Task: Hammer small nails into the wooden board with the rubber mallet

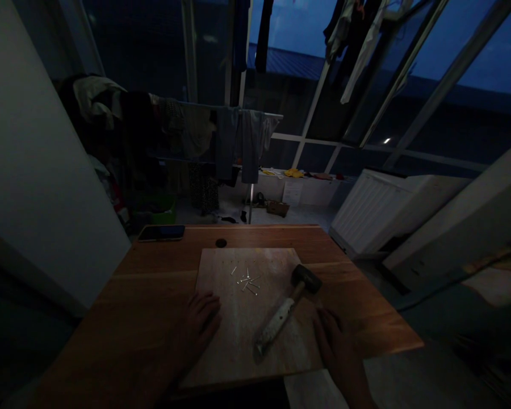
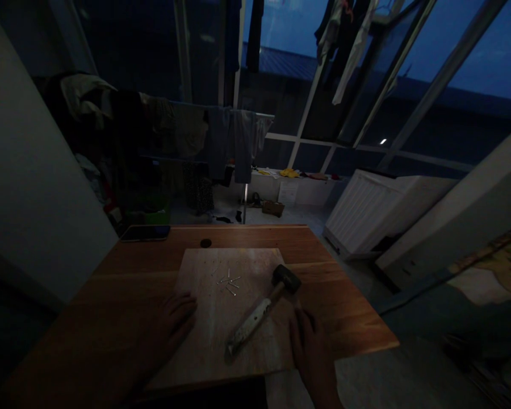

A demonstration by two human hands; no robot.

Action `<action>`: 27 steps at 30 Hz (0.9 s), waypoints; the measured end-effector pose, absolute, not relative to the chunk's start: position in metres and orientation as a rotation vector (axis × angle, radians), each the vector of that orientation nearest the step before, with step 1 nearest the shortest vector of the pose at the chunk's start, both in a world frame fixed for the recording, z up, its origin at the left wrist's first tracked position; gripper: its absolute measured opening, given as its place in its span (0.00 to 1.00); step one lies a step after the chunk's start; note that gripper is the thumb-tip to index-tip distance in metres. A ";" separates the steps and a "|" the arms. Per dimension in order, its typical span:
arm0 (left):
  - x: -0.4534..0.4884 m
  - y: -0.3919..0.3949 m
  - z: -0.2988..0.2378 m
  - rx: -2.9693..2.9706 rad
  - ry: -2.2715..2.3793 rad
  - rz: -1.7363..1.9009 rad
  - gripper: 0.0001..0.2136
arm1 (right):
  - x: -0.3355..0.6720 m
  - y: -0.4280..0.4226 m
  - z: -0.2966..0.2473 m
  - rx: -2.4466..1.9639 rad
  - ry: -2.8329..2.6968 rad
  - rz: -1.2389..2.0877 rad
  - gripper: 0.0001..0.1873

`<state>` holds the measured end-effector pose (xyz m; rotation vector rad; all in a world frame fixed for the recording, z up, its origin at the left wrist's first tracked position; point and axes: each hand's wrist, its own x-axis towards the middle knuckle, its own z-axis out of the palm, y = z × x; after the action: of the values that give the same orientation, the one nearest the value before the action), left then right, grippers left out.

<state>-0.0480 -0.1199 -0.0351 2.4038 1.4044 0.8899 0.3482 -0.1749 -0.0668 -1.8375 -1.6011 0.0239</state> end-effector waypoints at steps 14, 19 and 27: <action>-0.049 -0.119 -0.043 2.294 1.471 0.954 0.14 | 0.345 -0.175 -0.067 -1.864 -1.569 0.012 0.26; -0.052 -0.119 -0.043 2.310 1.477 0.955 0.15 | 0.342 -0.174 -0.065 -1.855 -1.579 0.000 0.25; -0.053 -0.120 -0.038 2.460 1.591 0.859 0.17 | 0.342 -0.174 -0.068 -1.797 -1.552 -0.001 0.22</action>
<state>-0.0534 -0.1196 -0.0381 2.4595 1.5914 0.8589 0.3419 -0.1738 -0.0685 -1.7968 -1.5520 -0.0013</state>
